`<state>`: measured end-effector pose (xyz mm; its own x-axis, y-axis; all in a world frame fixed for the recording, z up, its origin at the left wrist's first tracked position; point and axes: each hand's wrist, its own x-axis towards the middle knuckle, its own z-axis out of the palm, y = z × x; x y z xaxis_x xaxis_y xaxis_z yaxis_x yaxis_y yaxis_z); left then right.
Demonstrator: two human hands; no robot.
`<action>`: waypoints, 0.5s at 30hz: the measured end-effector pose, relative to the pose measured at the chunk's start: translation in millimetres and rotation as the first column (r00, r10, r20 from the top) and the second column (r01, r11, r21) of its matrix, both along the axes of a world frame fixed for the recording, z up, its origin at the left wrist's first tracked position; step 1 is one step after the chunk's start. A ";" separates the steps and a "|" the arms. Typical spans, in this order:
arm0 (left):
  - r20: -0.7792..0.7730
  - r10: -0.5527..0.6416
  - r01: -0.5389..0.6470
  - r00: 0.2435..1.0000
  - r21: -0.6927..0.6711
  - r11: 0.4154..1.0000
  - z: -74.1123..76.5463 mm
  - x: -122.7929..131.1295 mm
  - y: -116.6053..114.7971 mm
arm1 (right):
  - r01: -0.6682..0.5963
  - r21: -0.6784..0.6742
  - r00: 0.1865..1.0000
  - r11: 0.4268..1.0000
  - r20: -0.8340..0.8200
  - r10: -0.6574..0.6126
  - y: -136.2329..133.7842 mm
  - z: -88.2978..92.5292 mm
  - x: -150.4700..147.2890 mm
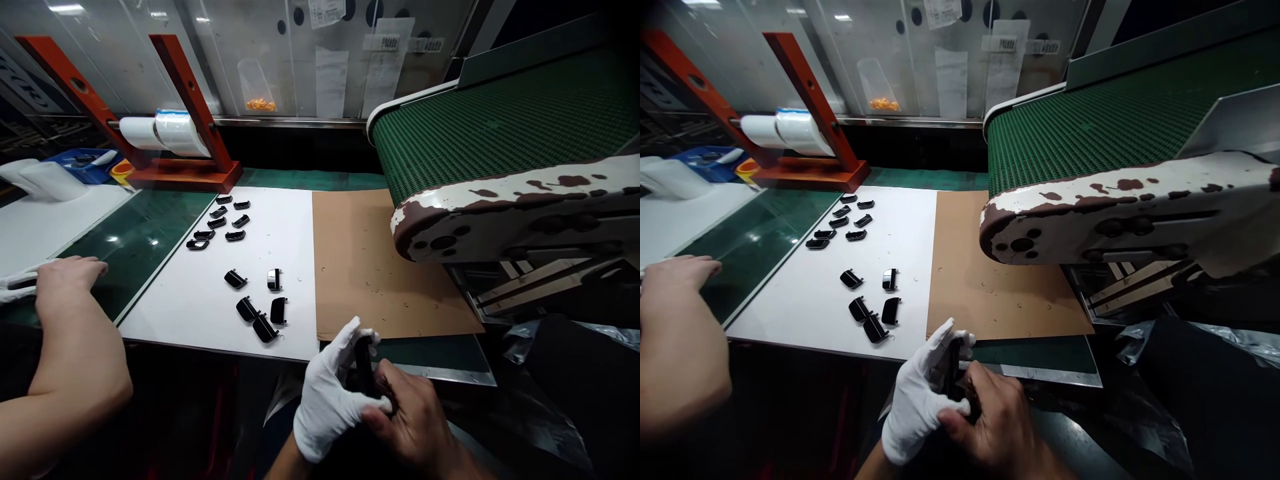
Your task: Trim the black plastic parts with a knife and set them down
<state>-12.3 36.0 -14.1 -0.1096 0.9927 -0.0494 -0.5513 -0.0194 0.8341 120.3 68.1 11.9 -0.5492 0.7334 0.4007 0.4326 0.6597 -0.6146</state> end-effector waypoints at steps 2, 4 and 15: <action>0.074 -0.012 0.008 0.997 0.046 0.999 2.1 0.8 -0.2 | 0.044 -0.091 0.994 0.995 -0.097 -0.053 -5.6 0.5 -0.9; 0.102 -0.023 0.015 0.995 0.079 0.997 5.9 0.6 -0.3 | 0.076 -0.222 0.983 0.972 -0.144 -0.110 -9.7 2.4 1.3; -0.006 -0.008 0.009 1.000 0.113 0.994 9.4 2.3 -2.8 | 0.159 -0.580 0.930 0.799 -0.183 -0.318 -10.3 -0.2 33.9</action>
